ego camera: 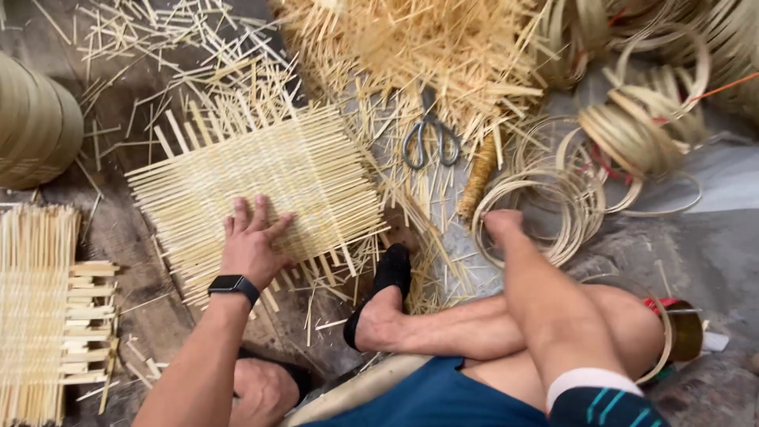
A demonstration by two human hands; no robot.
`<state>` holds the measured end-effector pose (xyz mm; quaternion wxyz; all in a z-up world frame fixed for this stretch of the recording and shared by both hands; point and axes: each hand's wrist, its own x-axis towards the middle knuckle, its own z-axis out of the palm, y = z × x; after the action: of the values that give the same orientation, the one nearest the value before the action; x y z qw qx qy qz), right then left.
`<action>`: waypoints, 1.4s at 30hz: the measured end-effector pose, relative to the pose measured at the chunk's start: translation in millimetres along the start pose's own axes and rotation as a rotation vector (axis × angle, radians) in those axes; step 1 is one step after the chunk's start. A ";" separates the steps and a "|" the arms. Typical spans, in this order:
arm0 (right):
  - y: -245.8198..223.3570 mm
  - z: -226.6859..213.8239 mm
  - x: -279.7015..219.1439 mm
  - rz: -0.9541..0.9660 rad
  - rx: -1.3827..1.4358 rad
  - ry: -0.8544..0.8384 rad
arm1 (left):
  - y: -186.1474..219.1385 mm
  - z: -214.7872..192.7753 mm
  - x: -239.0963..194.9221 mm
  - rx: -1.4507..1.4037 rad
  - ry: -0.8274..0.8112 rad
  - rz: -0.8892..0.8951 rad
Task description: The person sits on the floor and repeatedly trims the edges of woven bamboo mats using shears. They place each mat on a wooden block, cut the excess strips, and stack the finished pieces.
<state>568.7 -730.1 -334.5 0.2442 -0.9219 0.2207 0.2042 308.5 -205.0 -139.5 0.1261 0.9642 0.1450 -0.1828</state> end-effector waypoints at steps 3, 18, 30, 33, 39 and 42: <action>-13.1 -19.8 -51.1 -0.099 -0.061 0.169 | -3.1 5.2 -10.3 -0.015 -0.036 -0.013; -268.8 -36.4 -375.1 -1.728 -0.148 0.026 | 14.1 -50.2 -2.9 -1.970 0.338 -0.153; -311.1 -12.9 -314.7 -0.451 0.900 -0.956 | -17.9 -60.8 -46.0 -2.275 0.445 -0.437; -298.6 15.5 -287.5 -0.417 0.979 -0.982 | -29.5 -43.5 -39.1 -2.286 0.375 -0.470; -316.7 9.6 -309.4 -0.377 0.859 -0.942 | -40.9 -34.5 -34.0 -2.314 0.423 -0.497; -324.2 17.5 -316.6 -0.498 0.672 -0.823 | -49.9 -34.9 -26.8 -2.198 0.577 -0.582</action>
<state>469.0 -369.4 -78.3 0.6295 -0.6629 -0.0629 0.4005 279.4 -154.7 -107.1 0.8070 0.2729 0.4633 0.2441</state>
